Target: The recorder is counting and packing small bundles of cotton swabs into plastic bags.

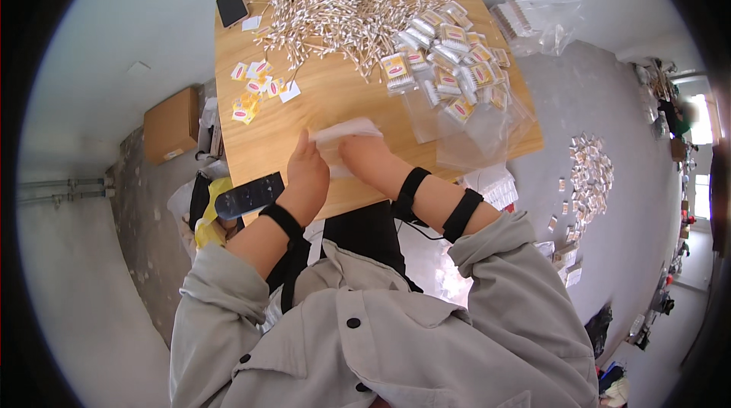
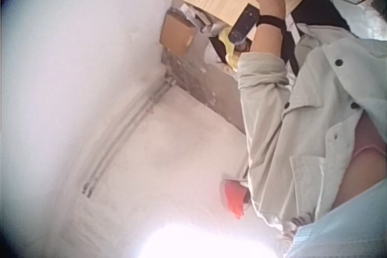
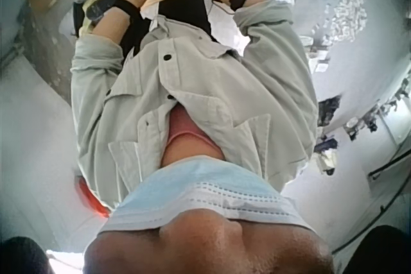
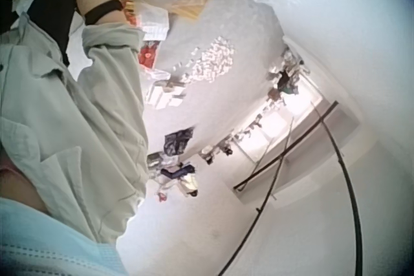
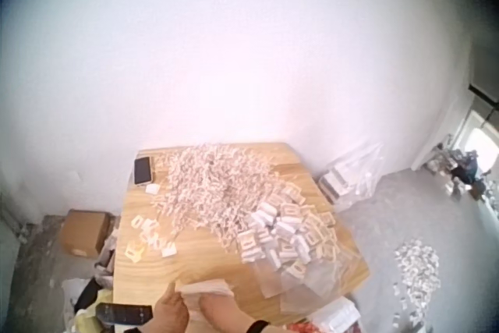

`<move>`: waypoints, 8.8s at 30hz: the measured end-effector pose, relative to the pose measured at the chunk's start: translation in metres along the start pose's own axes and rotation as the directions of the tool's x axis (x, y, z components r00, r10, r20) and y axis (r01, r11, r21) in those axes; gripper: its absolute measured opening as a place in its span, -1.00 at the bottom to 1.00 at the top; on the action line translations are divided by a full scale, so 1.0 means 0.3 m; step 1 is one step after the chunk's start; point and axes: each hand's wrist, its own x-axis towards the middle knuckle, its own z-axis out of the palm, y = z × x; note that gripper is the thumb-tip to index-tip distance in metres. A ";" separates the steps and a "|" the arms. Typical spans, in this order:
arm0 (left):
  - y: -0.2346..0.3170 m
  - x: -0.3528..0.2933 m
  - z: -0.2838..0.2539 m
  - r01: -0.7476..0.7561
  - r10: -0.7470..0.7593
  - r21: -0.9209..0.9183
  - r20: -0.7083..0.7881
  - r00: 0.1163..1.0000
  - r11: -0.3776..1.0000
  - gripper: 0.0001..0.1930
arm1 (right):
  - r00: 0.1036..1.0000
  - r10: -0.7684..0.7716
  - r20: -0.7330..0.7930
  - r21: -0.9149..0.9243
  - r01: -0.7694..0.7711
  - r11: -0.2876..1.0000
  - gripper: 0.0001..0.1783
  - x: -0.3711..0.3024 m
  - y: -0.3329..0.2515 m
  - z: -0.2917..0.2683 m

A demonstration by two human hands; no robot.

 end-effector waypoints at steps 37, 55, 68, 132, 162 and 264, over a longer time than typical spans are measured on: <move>-0.036 -0.222 0.029 -0.200 -0.404 -0.809 -0.471 0.785 0.553 -0.65 | 0.665 0.747 -0.006 0.944 -0.243 0.224 -0.49 -0.306 0.794 -0.357; -0.053 -0.262 0.040 -0.191 -0.441 -0.866 -0.412 0.798 0.462 -0.74 | 0.752 0.610 -0.250 0.771 -0.227 0.595 -0.60 -0.269 0.885 -0.356; -0.033 -0.113 -0.260 -0.395 -0.543 -0.879 -0.476 0.692 0.267 -0.34 | 0.884 0.286 -0.371 0.766 0.117 0.632 -0.61 -0.246 0.197 -0.328; 0.005 -0.141 0.032 -0.177 -0.180 -0.081 0.033 0.983 -0.981 -0.63 | 0.962 0.269 0.054 0.889 0.076 -0.451 -0.40 -0.120 -0.271 -0.113; 0.017 0.034 0.160 0.112 -0.585 -0.992 0.123 0.802 -0.056 -0.61 | 0.846 0.419 0.330 0.939 -0.342 -0.049 -0.70 -0.005 -0.009 -0.057; 0.044 -0.252 -0.014 0.185 -0.405 -0.551 -0.310 0.860 0.814 -0.48 | 0.853 0.449 0.266 0.825 -0.442 0.352 -0.56 0.260 -0.180 0.186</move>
